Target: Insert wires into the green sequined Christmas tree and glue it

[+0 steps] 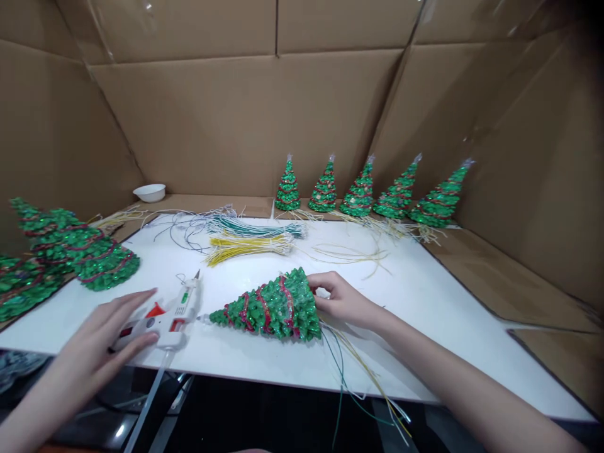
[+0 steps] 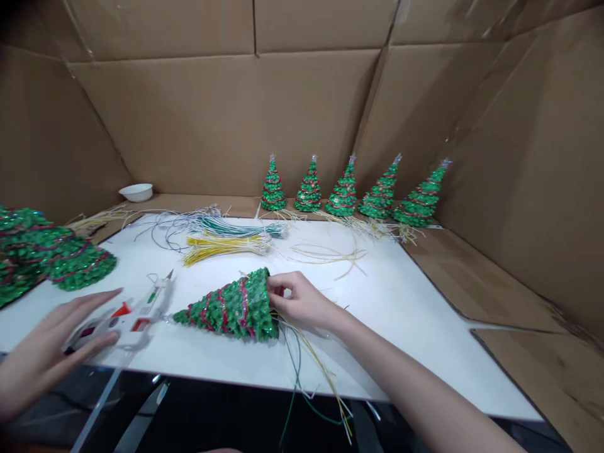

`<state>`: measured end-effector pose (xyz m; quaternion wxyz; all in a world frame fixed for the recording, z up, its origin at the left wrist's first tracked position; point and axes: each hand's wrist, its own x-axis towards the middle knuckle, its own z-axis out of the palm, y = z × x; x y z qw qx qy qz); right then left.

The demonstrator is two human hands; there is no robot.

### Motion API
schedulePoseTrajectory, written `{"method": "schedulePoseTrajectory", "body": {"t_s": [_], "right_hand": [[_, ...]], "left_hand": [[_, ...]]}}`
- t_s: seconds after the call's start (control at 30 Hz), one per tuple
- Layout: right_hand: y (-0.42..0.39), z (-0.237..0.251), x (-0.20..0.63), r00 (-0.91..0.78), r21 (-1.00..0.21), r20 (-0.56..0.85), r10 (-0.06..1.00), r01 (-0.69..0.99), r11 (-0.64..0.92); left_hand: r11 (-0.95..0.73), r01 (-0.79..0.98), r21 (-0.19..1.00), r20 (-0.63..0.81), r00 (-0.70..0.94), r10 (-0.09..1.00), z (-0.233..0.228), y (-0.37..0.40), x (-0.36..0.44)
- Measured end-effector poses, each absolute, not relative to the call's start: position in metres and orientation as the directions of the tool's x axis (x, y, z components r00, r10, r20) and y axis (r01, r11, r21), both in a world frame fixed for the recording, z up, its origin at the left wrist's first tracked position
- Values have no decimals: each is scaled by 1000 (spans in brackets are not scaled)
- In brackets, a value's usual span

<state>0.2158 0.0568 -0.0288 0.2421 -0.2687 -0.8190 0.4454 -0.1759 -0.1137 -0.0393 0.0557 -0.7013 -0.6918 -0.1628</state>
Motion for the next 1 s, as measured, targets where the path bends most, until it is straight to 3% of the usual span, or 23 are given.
{"method": "schedulePoseTrajectory", "body": {"t_s": [0.37,0.7,0.83,0.9,1.0], "right_hand": [[57,-27,216,-744,-858,151,651,229,461],[55,-27,216,-734,-867,157,661,219,448],[55,-27,216,-741,-864,147,656,227,450],[55,-28,215,-743,-864,149,653,223,451],[55,-28,215,-739,-872,145,658,219,438]], "left_hand": [[-95,969,228,306,21,952,-44,-93,-170],[56,993,104,301,-85,950,-24,-88,-164],[59,998,31,375,-67,924,-20,-86,-170],[63,997,49,423,-77,903,-12,-82,-164],[-24,985,171,415,-49,909,6,-71,-139]]}}
